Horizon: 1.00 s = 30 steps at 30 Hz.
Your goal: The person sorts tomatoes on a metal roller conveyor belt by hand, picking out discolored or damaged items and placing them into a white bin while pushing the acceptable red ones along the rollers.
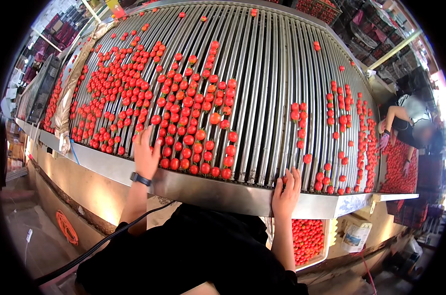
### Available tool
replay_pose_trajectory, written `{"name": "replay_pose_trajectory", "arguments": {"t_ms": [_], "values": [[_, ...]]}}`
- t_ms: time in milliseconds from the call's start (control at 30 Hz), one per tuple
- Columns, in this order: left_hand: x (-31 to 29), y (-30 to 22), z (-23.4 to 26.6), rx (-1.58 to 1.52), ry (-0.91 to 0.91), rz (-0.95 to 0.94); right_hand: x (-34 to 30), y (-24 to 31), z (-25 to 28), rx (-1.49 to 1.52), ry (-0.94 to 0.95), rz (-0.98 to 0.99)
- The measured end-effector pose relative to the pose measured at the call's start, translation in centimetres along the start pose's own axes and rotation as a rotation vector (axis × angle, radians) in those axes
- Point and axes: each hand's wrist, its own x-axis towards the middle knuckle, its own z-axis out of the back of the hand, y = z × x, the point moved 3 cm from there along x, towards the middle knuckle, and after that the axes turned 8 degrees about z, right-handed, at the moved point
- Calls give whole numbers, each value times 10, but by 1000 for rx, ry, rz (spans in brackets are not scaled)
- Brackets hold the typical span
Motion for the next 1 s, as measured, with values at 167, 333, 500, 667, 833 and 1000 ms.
{"name": "replay_pose_trajectory", "arguments": {"t_ms": [167, 333, 500, 667, 833, 1000], "values": [[15, 21, -9, 57, 305, 51, 0, -5, 5, 14, -1, -17], [24, -12, 0, -374, 142, 154, -4, -10, 13, 272, -100, -103], [-17, -165, -19, -675, 632, -429, -4, 38, 14, 1651, 156, -717], [-56, -212, -58, -716, 705, -748, -22, 31, 7, 1697, 349, -909], [-21, -160, -44, -522, 648, -411, -67, -67, 82, 1534, -87, -801], [-34, -102, -28, -180, 506, -443, -165, -199, 177, -161, 236, -848]]}}
